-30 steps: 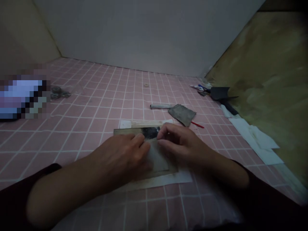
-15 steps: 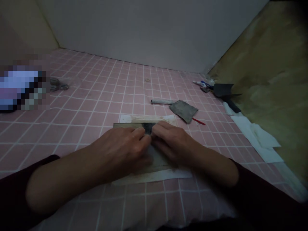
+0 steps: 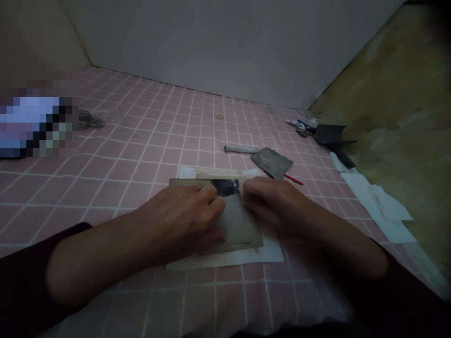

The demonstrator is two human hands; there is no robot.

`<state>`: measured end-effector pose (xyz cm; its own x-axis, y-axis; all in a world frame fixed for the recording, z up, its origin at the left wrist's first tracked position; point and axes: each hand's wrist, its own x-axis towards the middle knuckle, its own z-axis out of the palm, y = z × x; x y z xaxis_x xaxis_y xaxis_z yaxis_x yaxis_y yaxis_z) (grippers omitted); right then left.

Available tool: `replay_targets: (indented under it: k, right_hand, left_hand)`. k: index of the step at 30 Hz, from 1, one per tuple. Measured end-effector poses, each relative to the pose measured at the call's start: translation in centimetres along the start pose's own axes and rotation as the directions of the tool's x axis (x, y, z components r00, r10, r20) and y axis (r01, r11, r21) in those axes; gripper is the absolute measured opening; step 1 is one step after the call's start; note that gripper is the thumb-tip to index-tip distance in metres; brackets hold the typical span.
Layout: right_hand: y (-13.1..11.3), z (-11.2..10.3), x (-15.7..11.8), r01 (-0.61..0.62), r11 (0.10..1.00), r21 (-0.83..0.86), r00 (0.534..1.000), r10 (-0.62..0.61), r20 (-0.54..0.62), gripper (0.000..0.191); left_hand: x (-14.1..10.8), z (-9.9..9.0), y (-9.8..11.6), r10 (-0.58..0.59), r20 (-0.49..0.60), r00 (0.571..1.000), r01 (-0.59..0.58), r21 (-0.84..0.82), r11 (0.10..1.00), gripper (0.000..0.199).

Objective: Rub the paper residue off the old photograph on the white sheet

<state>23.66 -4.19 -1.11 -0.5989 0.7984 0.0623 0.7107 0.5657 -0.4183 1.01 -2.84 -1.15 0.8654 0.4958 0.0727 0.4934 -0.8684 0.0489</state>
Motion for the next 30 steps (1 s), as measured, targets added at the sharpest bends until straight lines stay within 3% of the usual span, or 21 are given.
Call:
replay_targets:
  k: [3,7,12,18,23,30]
  right_hand:
    - [-0.2,0.1,0.0,-0.019,1.0,-0.012,0.999,0.018,-0.043,0.016]
    - [-0.7,0.4,0.3,0.047,0.999,0.023,0.998,-0.046,-0.041,0.014]
    - [-0.1,-0.2,-0.2,-0.034,0.999,-0.017,0.999,0.034,0.01,0.015]
    - [-0.5,0.6,0.3,0.042,0.997,0.063,0.996,-0.037,-0.082,0.013]
    - [0.3,-0.5,-0.4,-0.031,1.0,0.001,0.999,0.031,-0.022,0.02]
    - [-0.3,0.7,0.6,0.089,0.996,0.018,0.991,-0.087,-0.103,0.012]
  left_hand:
    - [0.0,0.1,0.0,-0.006,0.007,1.0,0.006,-0.013,1.0,0.019]
    - [0.0,0.1,0.0,-0.021,-0.004,1.0,0.021,-0.011,1.0,0.017]
    - [-0.1,0.1,0.0,-0.002,0.0,1.0,0.002,-0.005,1.0,0.021]
    - [-0.1,0.1,-0.1,-0.013,-0.003,1.0,0.013,-0.007,1.0,0.019]
    - [0.1,0.0,0.0,-0.022,0.03,0.999,0.023,-0.036,0.999,0.019]
    - [-0.1,0.0,-0.1,-0.037,0.027,0.999,0.037,-0.021,0.999,0.018]
